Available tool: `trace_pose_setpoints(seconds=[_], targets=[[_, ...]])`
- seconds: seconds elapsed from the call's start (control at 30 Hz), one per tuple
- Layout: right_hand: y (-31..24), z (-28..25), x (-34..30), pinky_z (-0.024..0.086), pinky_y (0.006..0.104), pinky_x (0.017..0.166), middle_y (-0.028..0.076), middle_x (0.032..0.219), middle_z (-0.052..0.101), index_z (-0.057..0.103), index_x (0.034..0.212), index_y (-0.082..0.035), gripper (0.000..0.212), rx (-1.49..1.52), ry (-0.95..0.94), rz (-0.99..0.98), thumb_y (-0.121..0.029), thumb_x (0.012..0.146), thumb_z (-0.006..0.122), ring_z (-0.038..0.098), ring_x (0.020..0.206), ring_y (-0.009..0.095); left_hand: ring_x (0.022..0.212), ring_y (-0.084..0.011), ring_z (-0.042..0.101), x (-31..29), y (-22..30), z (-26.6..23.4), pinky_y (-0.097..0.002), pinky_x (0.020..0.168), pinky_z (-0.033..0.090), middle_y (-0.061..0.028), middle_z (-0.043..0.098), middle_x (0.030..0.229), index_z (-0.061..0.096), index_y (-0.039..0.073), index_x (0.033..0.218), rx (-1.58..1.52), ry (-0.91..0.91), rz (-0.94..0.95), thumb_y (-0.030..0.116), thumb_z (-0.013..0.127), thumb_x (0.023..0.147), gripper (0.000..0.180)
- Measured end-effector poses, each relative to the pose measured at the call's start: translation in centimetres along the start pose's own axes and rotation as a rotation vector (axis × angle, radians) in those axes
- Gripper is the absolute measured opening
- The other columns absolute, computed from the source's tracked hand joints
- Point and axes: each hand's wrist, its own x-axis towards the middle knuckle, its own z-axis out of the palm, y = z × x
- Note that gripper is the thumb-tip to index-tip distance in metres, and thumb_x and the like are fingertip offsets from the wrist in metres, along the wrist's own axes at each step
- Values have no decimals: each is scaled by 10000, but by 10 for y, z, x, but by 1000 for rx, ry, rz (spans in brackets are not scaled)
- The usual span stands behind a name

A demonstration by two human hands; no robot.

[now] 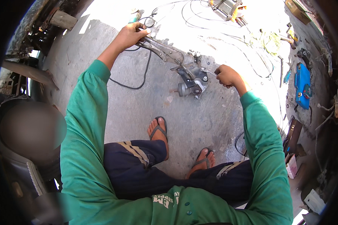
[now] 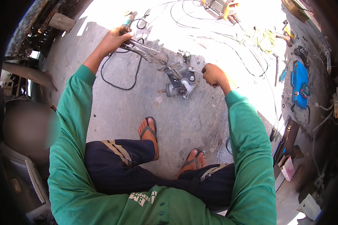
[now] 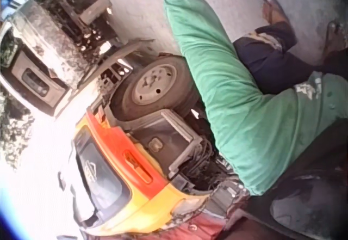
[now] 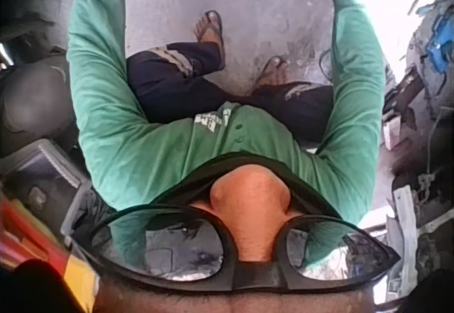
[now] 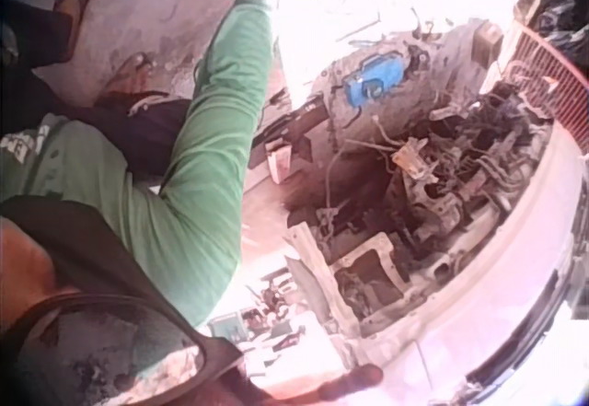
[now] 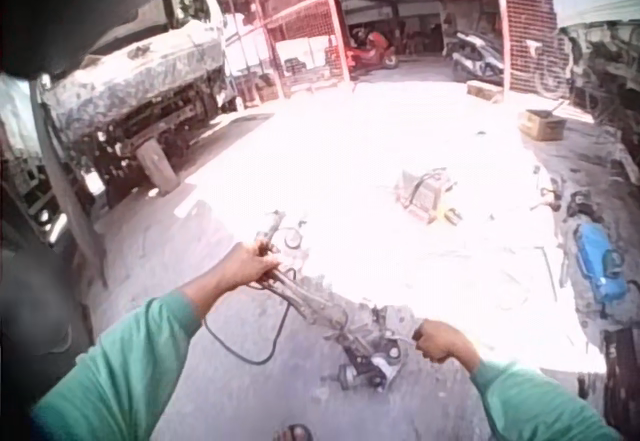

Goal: The person sits on the floor and uses a wrench to tighten bolts on a mechanical part, likely a brake caliper assembly. They adjust the part and continue tightening the bolts with the wrench.

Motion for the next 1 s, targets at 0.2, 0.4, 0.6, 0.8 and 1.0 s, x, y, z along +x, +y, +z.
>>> trace_pose_setpoints(seconds=[0.2,0.4,0.6,0.8,1.0], targets=[[-8,13,0,554,410,520,207,748,690,721,1049,57,303,-16,-10,33,9,840,507,691,587,294,791,-197,734,12,-8,19,-302,643,596,-95,700,898,626,23,1062,-576,94,-86,177,664,1009,168],[24,-6,30,539,432,905,137,1068,755,780,1081,-112,241,-409,261,-256,-86,885,643,713,1030,315,831,-259,769,3,-17,39,-283,584,608,-127,705,912,565,-15,1059,-902,206,-122,156,666,984,213],[16,-14,48,553,439,855,160,948,748,772,985,-108,197,-679,548,-241,-120,789,774,728,954,307,864,-245,770,3,-22,38,-278,627,611,-105,708,917,584,33,1033,-901,108,-52,169,674,989,169],[20,-49,111,544,372,765,116,850,722,707,944,-29,275,-339,263,-106,-83,694,808,698,835,251,973,-296,746,0,-26,33,-364,882,624,-118,696,935,586,44,1011,-1042,21,-35,129,648,1009,105],[-1,-36,159,533,313,732,82,878,699,701,1071,-17,290,353,501,-370,-12,782,682,657,810,165,994,-293,741,4,-24,38,-357,872,625,-118,692,962,595,45,1037,-973,19,-27,148,646,1016,117]])
